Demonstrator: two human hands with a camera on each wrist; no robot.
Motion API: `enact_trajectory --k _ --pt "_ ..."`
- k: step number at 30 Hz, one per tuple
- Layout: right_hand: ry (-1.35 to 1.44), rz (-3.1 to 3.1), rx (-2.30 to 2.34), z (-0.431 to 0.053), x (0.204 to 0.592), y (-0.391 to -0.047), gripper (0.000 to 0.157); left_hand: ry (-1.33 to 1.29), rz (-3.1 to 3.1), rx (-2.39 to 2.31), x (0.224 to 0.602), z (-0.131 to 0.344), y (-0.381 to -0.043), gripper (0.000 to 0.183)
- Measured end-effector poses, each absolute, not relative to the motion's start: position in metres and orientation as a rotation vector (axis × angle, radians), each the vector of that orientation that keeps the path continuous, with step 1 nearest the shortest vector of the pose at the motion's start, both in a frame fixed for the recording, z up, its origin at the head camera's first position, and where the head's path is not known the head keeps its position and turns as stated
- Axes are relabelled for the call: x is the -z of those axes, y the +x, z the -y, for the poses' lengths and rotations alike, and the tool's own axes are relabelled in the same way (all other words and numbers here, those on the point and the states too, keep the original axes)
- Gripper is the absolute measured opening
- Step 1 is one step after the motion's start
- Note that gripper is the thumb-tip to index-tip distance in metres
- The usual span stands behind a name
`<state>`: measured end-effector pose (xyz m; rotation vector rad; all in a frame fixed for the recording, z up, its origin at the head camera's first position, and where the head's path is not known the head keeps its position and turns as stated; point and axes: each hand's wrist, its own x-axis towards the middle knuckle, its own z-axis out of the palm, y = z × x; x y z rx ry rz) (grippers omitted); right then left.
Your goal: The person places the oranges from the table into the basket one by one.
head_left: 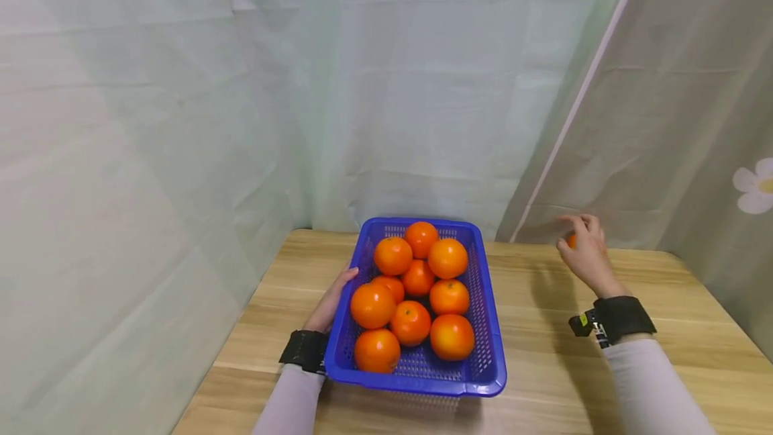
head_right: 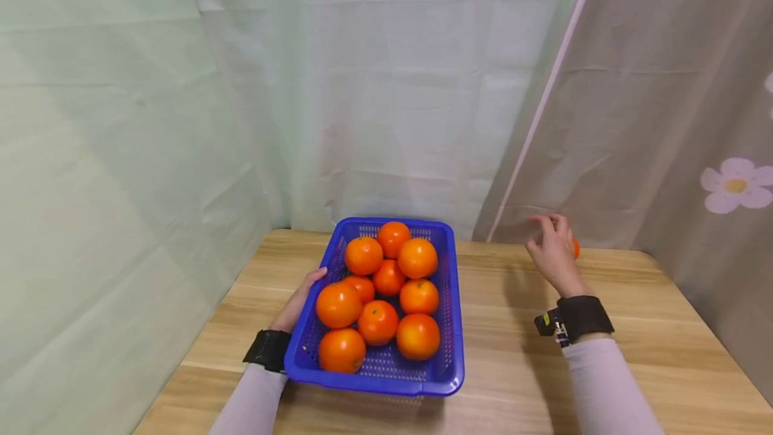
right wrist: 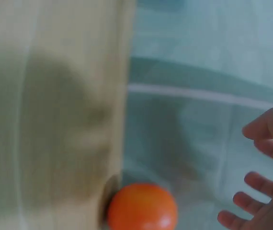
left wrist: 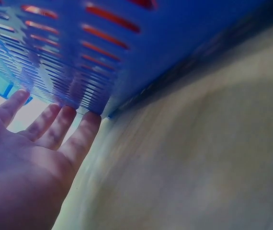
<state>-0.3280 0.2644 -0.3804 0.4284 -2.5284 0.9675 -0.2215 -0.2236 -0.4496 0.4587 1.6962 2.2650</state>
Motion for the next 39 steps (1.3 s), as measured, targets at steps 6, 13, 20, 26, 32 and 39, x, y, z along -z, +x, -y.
enact_trajectory --k 6,13,20,26,32,39 --pt "0.328 2.621 -0.898 -0.283 0.392 -0.338 0.055 0.467 -1.693 -2.278 0.451 0.224 -0.222 0.053" --pt "0.301 2.681 -0.841 -0.299 0.404 -0.349 0.06 0.52 -1.69 -2.282 0.453 0.223 -0.224 0.054" --pt "0.289 2.739 -0.809 -0.311 0.41 -0.36 0.063 0.548 -1.687 -2.273 0.452 0.221 -0.227 0.053" --pt "0.298 2.792 -0.805 -0.316 0.415 -0.372 0.064 0.498 -1.695 -2.267 0.45 0.223 -0.222 0.052" --pt "0.319 2.797 -0.785 -0.319 0.422 -0.374 0.065 0.464 -1.704 -2.263 0.449 0.226 -0.218 0.052" --pt "0.351 2.764 -0.765 -0.326 0.432 -0.376 0.067 0.469 -1.704 -2.266 0.452 0.223 -0.222 0.053"
